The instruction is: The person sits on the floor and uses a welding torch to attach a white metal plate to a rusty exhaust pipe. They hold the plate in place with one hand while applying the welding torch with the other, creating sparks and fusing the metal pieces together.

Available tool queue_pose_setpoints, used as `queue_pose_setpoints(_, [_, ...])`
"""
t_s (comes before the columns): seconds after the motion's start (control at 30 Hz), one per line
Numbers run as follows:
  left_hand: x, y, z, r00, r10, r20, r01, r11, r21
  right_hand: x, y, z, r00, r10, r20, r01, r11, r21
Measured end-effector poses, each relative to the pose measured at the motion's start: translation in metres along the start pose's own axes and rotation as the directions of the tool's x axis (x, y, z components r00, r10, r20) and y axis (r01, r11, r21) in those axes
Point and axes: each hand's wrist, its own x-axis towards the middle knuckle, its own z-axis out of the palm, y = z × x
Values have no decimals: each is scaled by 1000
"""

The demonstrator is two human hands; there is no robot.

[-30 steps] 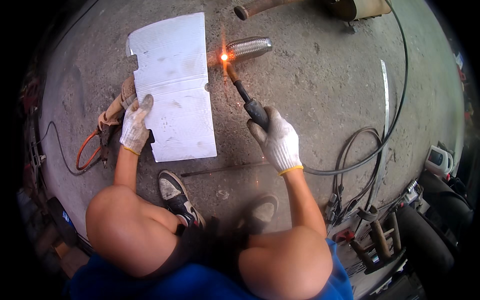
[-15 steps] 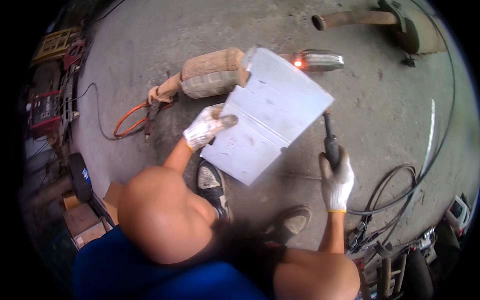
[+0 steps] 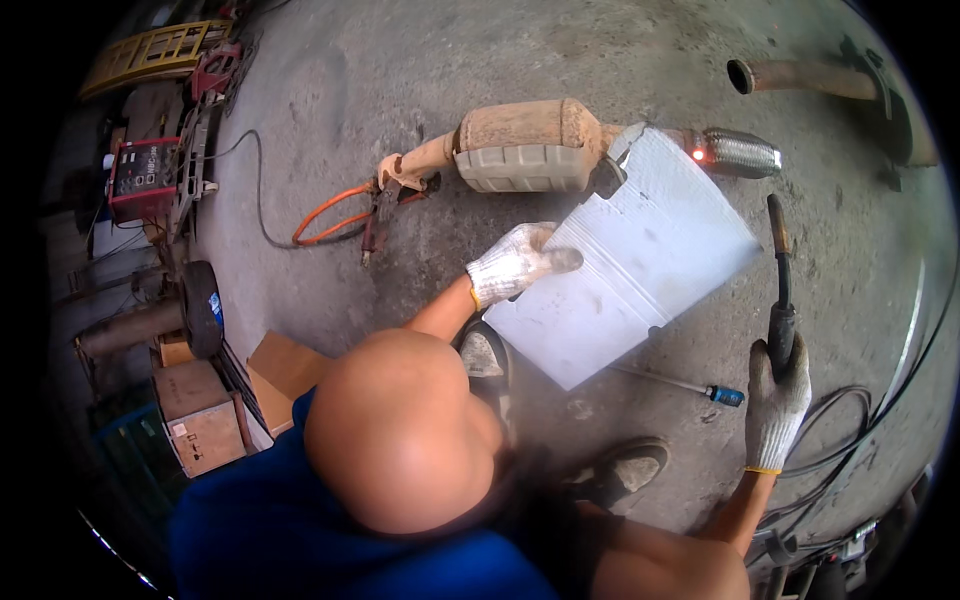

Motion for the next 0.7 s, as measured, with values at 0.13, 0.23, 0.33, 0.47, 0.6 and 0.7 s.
queue_pose_setpoints(0.13, [0, -5, 6, 999, -21, 25, 19, 998, 56, 13, -16, -18, 1000, -27, -1, 27, 999, 34])
queue_pose_setpoints(0.23, [-1, -3, 11, 999, -38, 35, 33, 991, 133, 22, -27, -32, 991, -117, 59, 117, 993, -8])
queue_pose_setpoints(0.33, [7, -11, 12, 997, -36, 65, 21, 976, 217, 24, -54, -49, 986, -119, 117, 130, 987, -97])
queue_pose_setpoints(0.47, [9, -3, 14, 989, -122, 85, 96, 961, 259, 31, -83, -65, 978, -78, 195, 75, 997, 23])
queue_pose_setpoints(0.6, [6, -10, 14, 991, -42, 125, 30, 995, 97, 46, -111, -76, 954, -162, 253, 156, 987, 43])
queue_pose_setpoints(0.7, [10, -12, 17, 990, -66, 124, 62, 997, 40, 52, -131, -88, 943, -80, 322, 40, 991, 129])
